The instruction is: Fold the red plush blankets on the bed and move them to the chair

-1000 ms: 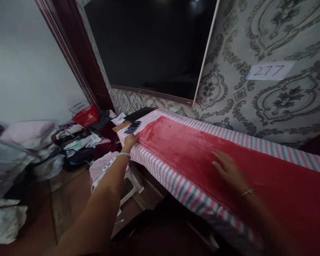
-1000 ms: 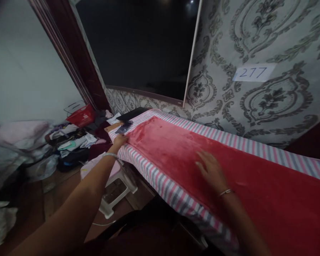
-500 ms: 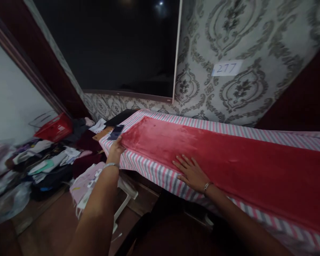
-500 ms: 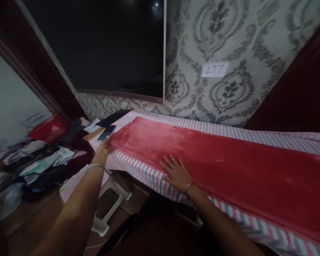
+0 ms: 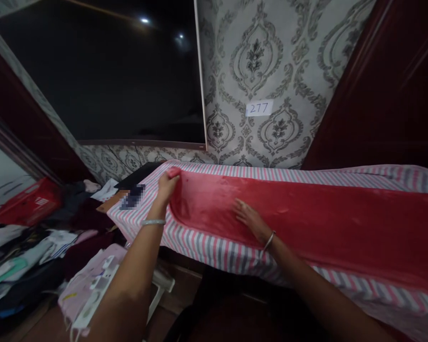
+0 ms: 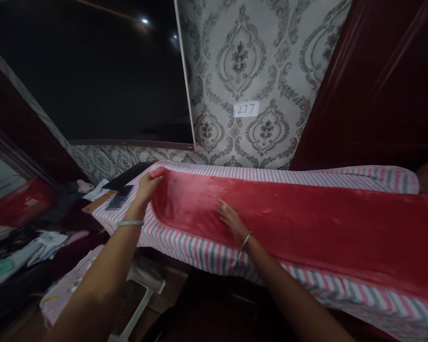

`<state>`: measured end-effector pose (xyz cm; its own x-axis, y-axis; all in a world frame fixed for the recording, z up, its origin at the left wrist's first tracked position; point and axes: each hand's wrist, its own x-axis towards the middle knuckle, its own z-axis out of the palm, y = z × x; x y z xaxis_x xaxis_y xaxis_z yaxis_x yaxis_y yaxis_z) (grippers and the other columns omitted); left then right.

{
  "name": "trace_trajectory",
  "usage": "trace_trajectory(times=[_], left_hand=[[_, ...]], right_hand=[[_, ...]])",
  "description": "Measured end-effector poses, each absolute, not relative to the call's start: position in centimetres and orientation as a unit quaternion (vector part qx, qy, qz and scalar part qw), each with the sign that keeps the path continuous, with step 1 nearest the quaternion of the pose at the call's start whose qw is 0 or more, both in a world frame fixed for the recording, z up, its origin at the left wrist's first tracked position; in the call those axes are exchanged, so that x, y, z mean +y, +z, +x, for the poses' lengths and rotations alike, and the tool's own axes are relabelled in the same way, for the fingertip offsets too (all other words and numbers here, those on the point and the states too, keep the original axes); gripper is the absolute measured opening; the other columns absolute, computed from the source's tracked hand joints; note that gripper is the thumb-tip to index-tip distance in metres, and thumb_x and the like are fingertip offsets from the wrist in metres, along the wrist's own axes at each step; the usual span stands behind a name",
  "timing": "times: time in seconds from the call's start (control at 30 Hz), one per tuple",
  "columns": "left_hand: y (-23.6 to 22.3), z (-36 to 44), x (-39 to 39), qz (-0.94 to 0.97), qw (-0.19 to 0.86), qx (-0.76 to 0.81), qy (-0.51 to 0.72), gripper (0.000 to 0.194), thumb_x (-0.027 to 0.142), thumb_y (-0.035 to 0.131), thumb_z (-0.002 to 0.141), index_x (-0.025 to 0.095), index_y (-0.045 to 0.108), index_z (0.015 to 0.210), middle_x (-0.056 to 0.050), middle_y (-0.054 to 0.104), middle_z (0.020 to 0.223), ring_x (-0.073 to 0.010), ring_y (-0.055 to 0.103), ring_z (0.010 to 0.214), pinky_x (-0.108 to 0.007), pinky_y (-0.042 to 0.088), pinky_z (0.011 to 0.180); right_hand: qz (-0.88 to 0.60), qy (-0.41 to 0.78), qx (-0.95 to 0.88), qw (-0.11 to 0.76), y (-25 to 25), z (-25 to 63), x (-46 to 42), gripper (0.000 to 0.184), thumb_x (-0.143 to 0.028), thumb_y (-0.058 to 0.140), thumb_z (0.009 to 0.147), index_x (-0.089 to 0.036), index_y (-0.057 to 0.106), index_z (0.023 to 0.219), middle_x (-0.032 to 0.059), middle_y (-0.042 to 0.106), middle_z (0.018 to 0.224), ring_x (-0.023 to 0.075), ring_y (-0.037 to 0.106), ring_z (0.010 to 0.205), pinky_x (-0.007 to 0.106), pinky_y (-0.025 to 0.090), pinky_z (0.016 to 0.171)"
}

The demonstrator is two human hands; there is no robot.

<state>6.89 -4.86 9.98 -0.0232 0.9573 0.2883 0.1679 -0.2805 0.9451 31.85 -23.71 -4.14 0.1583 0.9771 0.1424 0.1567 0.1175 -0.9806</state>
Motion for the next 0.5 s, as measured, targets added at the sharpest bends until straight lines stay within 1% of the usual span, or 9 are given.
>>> trace_trajectory(times=[0.03, 0.1, 0.13, 0.2, 0.27, 0.3, 0.37, 0.43, 0.5], left_hand=[[10.5, 9.0, -5.8, 0.628, 0.36, 0.457, 0.517, 0.025, 0.016, 0.068, 0.07, 0.015, 0.072, 0.095, -0.005, 0.077, 0.099, -0.0258, 0.069, 0.106, -0.039, 0.053, 0.102], [10.6, 13.0, -8.5, 0.693, 0.342, 0.427, 0.47, 0.018, 0.015, 0.069, 0.071, 0.017, 0.07, 0.089, -0.005, 0.077, 0.096, -0.0259, 0.069, 0.101, -0.038, 0.052, 0.099], [10.1, 14.7, -10.3, 0.764, 0.287, 0.407, 0.412, 0.017, 0.014, 0.064, 0.075, 0.018, 0.069, 0.091, -0.006, 0.076, 0.096, -0.0254, 0.069, 0.099, -0.037, 0.052, 0.096], [8.1, 17.2, -14.1, 0.861, 0.2, 0.351, 0.309, 0.024, 0.009, 0.056, 0.077, 0.019, 0.066, 0.097, -0.008, 0.076, 0.096, -0.025, 0.069, 0.094, -0.035, 0.051, 0.089], [5.4, 18.2, -17.5, 0.912, 0.173, 0.282, 0.243, 0.025, 0.009, 0.053, 0.079, 0.019, 0.064, 0.098, -0.01, 0.075, 0.1, -0.0247, 0.069, 0.094, -0.033, 0.051, 0.085], [4.0, 18.3, -18.9, 0.925, 0.174, 0.261, 0.215, 0.025, 0.008, 0.053, 0.077, 0.02, 0.064, 0.097, -0.01, 0.074, 0.099, -0.025, 0.069, 0.093, -0.033, 0.051, 0.083], [1.5, 18.0, -20.7, 0.934, 0.18, 0.24, 0.193, 0.026, 0.006, 0.051, 0.075, 0.02, 0.062, 0.095, -0.01, 0.073, 0.098, -0.0251, 0.068, 0.093, -0.034, 0.051, 0.083], [-0.2, 17.6, -21.4, 0.934, 0.179, 0.24, 0.196, 0.029, 0.005, 0.05, 0.074, 0.021, 0.062, 0.095, -0.01, 0.072, 0.099, -0.0252, 0.067, 0.095, -0.035, 0.052, 0.085], [-1.2, 17.4, -21.6, 0.931, 0.173, 0.241, 0.213, 0.033, 0.005, 0.05, 0.074, 0.022, 0.062, 0.1, -0.01, 0.072, 0.103, -0.0253, 0.067, 0.099, -0.037, 0.052, 0.089]], right_hand=[[-0.536, 0.405, -0.491, 0.555, -3.7, 32.7, -23.6, 0.072, -0.067, 0.014, 0.102, -0.029, 0.032, 0.16, 0.012, 0.044, 0.16, 0.0257, 0.053, 0.138, 0.049, 0.049, 0.109], [-0.54, 0.423, -0.458, 0.566, -2.8, 34.4, -23.6, 0.071, -0.064, 0.004, 0.101, -0.032, 0.027, 0.16, 0.0109, 0.044, 0.16, 0.0241, 0.057, 0.135, 0.048, 0.054, 0.103], [-0.544, 0.425, -0.448, 0.568, -2.3, 35.2, -23.6, 0.07, -0.062, 0.0, 0.101, -0.032, 0.027, 0.159, 0.0107, 0.046, 0.158, 0.0234, 0.058, 0.134, 0.047, 0.055, 0.101], [-0.54, 0.435, -0.421, 0.585, -1.7, 36.5, -23.4, 0.067, -0.058, 0.001, 0.102, -0.031, 0.031, 0.155, 0.0115, 0.055, 0.15, 0.0237, 0.062, 0.128, 0.049, 0.056, 0.099], [-0.523, 0.456, -0.382, 0.61, -1.4, 37.3, -23.1, 0.06, -0.056, 0.008, 0.103, -0.029, 0.041, 0.147, 0.0118, 0.066, 0.135, 0.0247, 0.068, 0.117, 0.049, 0.056, 0.096], [-0.517, 0.467, -0.362, 0.619, -1.5, 37.5, -22.8, 0.056, -0.055, 0.014, 0.104, -0.028, 0.046, 0.141, 0.0113, 0.07, 0.126, 0.0246, 0.07, 0.11, 0.047, 0.057, 0.094], [-0.519, 0.477, -0.328, 0.629, -1.8, 37.8, -22.0, 0.045, -0.053, 0.028, 0.102, -0.027, 0.054, 0.129, 0.0088, 0.074, 0.11, 0.0227, 0.073, 0.095, 0.04, 0.059, 0.086], [-0.535, 0.464, -0.302, 0.638, -2.1, 38.0, -20.9, 0.036, -0.049, 0.046, 0.095, -0.027, 0.056, 0.121, 0.0049, 0.074, 0.1, 0.0196, 0.072, 0.081, 0.033, 0.06, 0.073], [-0.55, 0.438, -0.286, 0.651, -2.2, 38.2, -19.6, 0.04, -0.043, 0.06, 0.085, -0.028, 0.055, 0.121, 0.0016, 0.074, 0.096, 0.0177, 0.069, 0.071, 0.029, 0.058, 0.063]])
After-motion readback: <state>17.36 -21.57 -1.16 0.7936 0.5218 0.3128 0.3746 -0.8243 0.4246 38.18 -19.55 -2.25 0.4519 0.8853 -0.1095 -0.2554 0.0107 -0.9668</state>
